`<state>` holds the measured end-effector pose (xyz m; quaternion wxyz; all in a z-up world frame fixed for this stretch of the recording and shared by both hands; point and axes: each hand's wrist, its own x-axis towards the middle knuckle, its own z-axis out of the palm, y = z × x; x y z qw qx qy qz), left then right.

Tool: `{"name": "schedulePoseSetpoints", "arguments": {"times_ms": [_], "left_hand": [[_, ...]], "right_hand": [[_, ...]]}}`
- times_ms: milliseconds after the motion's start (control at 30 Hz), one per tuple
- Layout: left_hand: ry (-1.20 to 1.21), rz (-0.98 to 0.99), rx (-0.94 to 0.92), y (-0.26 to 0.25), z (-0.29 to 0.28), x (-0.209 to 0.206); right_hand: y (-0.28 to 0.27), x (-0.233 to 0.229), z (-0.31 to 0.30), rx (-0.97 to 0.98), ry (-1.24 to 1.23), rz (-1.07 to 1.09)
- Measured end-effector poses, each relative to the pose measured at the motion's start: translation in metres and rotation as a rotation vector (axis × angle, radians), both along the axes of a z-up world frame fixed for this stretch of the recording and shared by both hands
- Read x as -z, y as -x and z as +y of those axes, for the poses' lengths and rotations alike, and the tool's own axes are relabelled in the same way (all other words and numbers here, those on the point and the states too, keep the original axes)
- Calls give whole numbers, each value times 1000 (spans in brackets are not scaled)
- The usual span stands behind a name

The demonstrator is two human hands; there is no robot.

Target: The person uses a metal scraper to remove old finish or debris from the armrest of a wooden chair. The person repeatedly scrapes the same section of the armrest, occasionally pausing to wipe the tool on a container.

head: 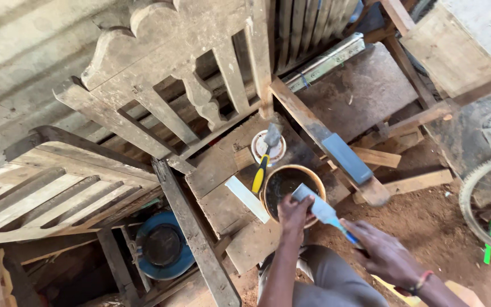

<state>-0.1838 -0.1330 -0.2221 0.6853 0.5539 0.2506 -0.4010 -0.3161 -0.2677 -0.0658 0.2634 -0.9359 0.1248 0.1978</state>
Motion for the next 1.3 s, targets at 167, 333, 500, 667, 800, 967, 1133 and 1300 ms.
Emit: {"name": "schedulePoseSetpoints", "arguments": {"times_ms": [167, 333, 500, 667, 800, 967, 1133, 1300], "left_hand": [[199, -56, 48, -8, -32, -51], [213, -90, 107, -4, -66, -80], [285, -64, 63, -1, -90, -85], [293, -106, 33, -10, -102, -81], [-223, -735, 248, -9, -97, -85], [-239, -1494, 745, 12, -85, -92], [-158, -1508, 988, 16, -93, -68], [-149, -1478, 984, 9, -101, -47]], "right_hand": [[36, -31, -29, 212, -53, -14], [65, -58, -73, 327, -52, 159], [95, -64, -100, 380, -192, 52], [97, -62, -107, 485, -363, -138], [82, -54, -114, 548, -248, -80], [59, -49, -115, 606, -173, 41], [44, -51, -110, 702, -179, 179], [42, -56, -117, 882, -449, 247]]}}
